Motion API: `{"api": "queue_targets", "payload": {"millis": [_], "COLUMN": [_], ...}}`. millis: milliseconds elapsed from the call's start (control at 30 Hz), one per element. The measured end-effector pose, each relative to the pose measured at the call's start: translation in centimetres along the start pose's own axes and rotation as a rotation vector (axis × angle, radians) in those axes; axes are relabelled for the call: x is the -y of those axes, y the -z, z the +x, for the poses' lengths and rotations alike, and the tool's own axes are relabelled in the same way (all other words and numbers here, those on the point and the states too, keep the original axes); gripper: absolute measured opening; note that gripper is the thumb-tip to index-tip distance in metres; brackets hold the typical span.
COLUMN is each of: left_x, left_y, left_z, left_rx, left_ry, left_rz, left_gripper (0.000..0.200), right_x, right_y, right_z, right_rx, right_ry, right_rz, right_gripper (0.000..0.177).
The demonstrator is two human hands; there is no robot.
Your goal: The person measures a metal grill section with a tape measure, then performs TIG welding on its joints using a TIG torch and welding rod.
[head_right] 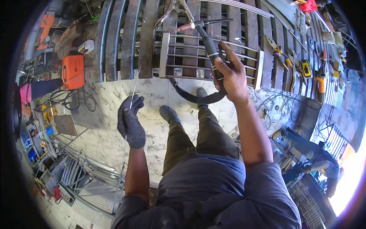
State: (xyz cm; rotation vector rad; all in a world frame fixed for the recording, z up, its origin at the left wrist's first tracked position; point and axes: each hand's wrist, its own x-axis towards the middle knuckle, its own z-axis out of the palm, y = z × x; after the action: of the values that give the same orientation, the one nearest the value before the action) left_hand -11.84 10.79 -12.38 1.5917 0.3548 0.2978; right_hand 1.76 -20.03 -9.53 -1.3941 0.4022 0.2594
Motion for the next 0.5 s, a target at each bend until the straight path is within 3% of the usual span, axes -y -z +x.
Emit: {"api": "queue_targets", "payload": {"millis": [200,267,500], "left_x": [-0.8,0.6,1.6], "left_y": [-3.9,-5.3,-9.1], "left_z": [0.3,1.9,4.6], "left_rx": [0.203,0.269,0.252], "left_ry": [-0.257,-0.594,-0.664], "left_rz": [0.43,0.527,0.639], "left_gripper": [0.032,0.033,0.033], "right_x": [-2.1,-3.1,-4.3], "right_y": [0.4,0.2,-2.3], "right_z": [-0.4,-0.6,-1.7], "right_rx": [-0.027,-0.061,-0.157], "right_ry": [0.108,0.173,0.303], "right_rz": [-0.088,-0.241,-0.421], "right_gripper": [0.065,0.065,0.065]}}
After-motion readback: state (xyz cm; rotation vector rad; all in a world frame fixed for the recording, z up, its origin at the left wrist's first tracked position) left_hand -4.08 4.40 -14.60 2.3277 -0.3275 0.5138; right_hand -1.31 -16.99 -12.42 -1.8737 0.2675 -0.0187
